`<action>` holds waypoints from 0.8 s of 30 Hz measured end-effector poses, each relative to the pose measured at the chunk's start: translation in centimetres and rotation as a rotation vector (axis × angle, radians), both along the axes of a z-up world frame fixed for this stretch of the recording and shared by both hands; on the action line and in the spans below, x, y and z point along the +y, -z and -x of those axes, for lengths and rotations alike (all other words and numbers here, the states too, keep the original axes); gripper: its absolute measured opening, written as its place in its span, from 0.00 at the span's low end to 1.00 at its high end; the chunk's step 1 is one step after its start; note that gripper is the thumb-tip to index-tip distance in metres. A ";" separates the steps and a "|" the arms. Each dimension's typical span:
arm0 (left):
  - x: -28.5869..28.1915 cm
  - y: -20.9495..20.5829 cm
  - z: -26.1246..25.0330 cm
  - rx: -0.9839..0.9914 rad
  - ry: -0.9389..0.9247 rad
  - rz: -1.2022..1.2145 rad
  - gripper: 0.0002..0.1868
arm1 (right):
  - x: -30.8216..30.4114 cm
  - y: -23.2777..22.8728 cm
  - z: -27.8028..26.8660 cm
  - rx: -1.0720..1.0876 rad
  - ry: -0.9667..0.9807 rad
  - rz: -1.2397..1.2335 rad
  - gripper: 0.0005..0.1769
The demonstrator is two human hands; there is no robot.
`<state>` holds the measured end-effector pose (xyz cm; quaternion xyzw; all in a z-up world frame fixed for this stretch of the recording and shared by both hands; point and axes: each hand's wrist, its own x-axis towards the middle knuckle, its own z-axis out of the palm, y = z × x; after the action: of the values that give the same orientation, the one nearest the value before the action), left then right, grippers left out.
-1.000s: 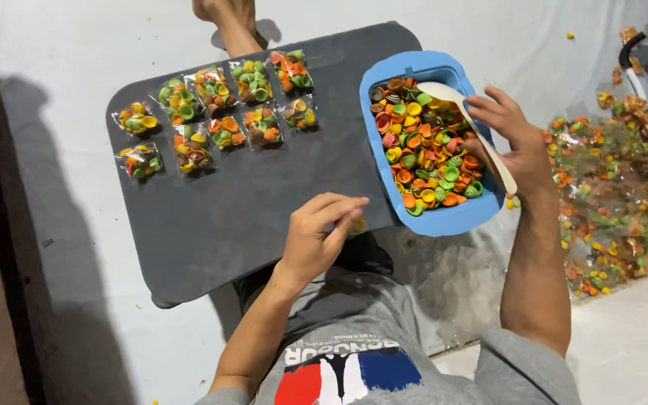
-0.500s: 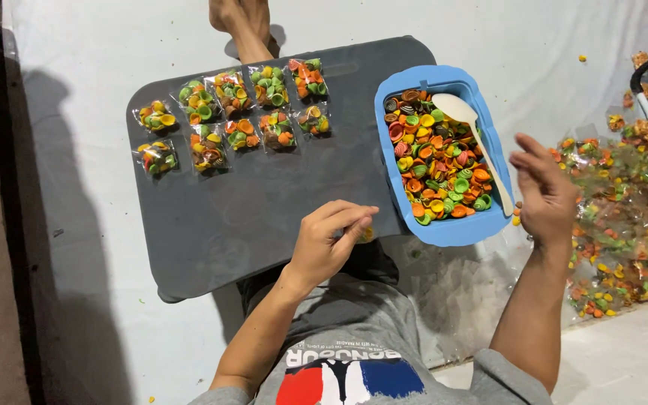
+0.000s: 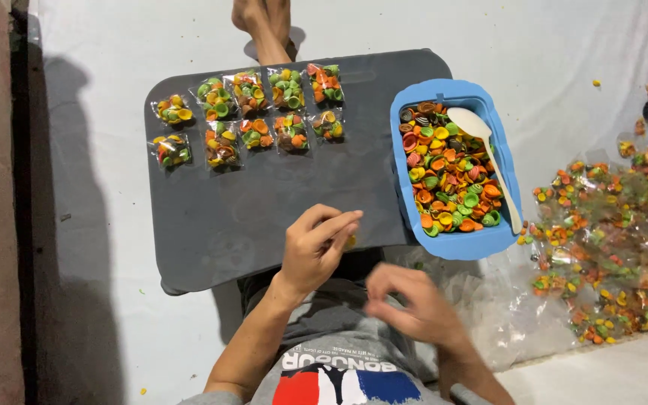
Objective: Packaging small colorful snacks into plastic bags using a spoon
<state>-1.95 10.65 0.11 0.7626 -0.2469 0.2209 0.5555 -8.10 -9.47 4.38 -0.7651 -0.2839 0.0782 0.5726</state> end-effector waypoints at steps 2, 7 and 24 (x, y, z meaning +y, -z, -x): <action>0.8 0.2 0.5 0.014 -0.047 0.009 0.09 | 2.8 2.8 -0.2 0.031 0.175 -0.046 0.14; 2.2 1.5 1.0 0.074 -0.149 0.095 0.09 | 6.5 8.5 -2.0 -0.027 0.489 -0.158 0.35; -0.4 -1.6 -0.8 0.353 0.246 0.278 0.24 | 3.6 8.7 -3.4 -0.017 0.763 -0.367 0.05</action>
<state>-1.14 10.28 1.71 0.6697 -0.2043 0.0469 0.7124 -4.67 -5.82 -4.31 -0.7014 0.0057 -0.1975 0.6848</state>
